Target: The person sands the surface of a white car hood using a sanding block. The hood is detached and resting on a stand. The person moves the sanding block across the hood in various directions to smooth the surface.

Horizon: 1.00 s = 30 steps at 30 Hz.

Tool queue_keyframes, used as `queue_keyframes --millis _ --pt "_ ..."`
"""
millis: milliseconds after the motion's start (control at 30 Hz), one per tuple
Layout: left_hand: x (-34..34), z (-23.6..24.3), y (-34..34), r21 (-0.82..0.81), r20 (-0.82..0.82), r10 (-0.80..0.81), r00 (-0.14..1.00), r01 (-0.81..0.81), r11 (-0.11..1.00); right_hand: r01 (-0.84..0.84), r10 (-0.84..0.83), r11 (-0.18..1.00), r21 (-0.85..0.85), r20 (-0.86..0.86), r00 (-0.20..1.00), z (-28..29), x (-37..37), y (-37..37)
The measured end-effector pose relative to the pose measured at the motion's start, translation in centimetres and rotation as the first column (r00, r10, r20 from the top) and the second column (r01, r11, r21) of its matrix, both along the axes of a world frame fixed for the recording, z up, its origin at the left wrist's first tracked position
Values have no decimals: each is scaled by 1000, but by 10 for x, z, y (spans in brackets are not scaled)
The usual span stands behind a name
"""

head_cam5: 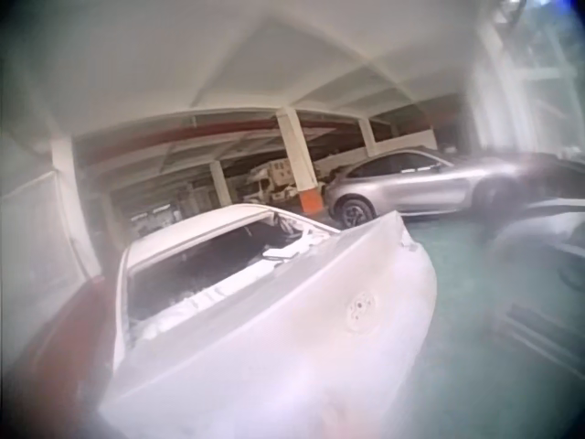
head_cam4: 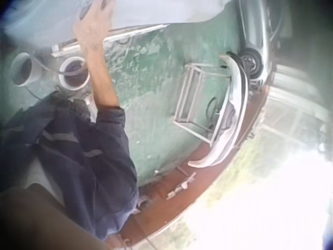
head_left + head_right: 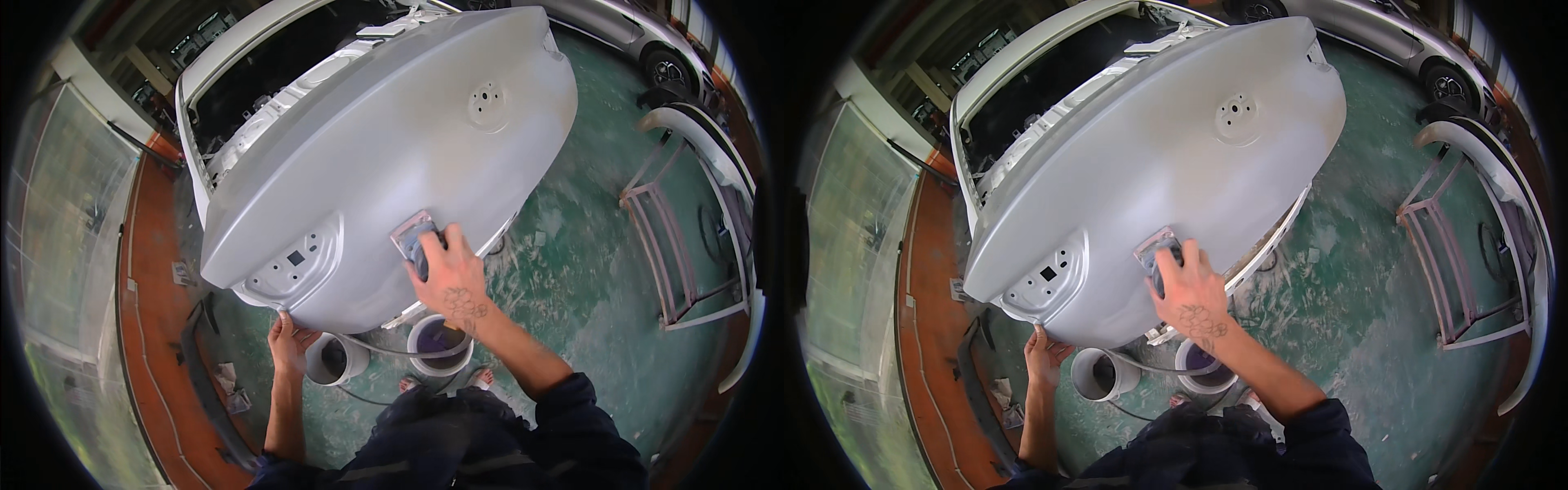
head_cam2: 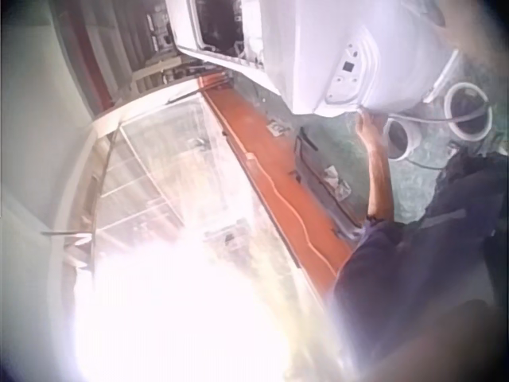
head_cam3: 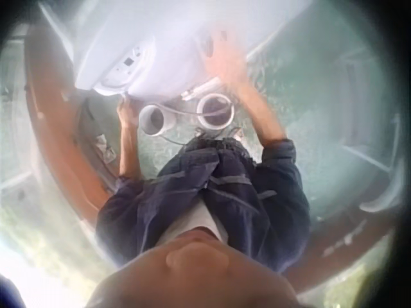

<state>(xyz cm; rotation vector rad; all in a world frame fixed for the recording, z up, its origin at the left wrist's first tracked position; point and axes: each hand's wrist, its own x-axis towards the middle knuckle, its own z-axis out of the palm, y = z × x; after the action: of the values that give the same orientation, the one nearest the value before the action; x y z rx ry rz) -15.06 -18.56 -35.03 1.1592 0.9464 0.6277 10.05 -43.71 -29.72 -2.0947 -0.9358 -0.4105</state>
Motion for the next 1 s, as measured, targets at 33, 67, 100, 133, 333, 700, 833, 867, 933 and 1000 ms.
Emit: queue_keyframes --millis 33,67,100,133,333,700,833,867,933,1000 --pt "-5 2 0 2 -17 4 1000 -4 1000 45 -45 999 -11 -52 998 12 28 -3" --pt "2 -10 3 -23 -12 -20 1000 20 1000 117 -120 992 -48 -79 990 20 50 -5" --pt "7 -10 -1 -35 -29 -19 999 18 999 146 -148 989 -33 -84 985 23 61 -3" --pt "10 -15 -1 -34 -19 -24 1000 24 999 174 -175 985 -17 -90 980 25 68 0" --pt "9 -38 2 -59 19 -23 1000 24 998 47 -53 997 -58 -104 993 -14 -52 46" --pt "2 -32 11 -55 58 -127 990 130 990 122 -119 992 17 -121 985 30 -30 68" --pt "1 -30 10 -50 60 -164 985 167 985 133 -140 989 -60 -130 982 10 -59 62" --pt "3 -29 10 -49 65 -170 983 173 984 141 -147 989 -52 -131 980 10 -57 61" --pt "2 -25 11 -47 64 -172 983 175 983 187 -185 982 -5 -173 967 17 -46 65" --pt "4 -27 13 -55 92 -215 972 220 974 268 -244 956 116 -185 952 38 -10 69"
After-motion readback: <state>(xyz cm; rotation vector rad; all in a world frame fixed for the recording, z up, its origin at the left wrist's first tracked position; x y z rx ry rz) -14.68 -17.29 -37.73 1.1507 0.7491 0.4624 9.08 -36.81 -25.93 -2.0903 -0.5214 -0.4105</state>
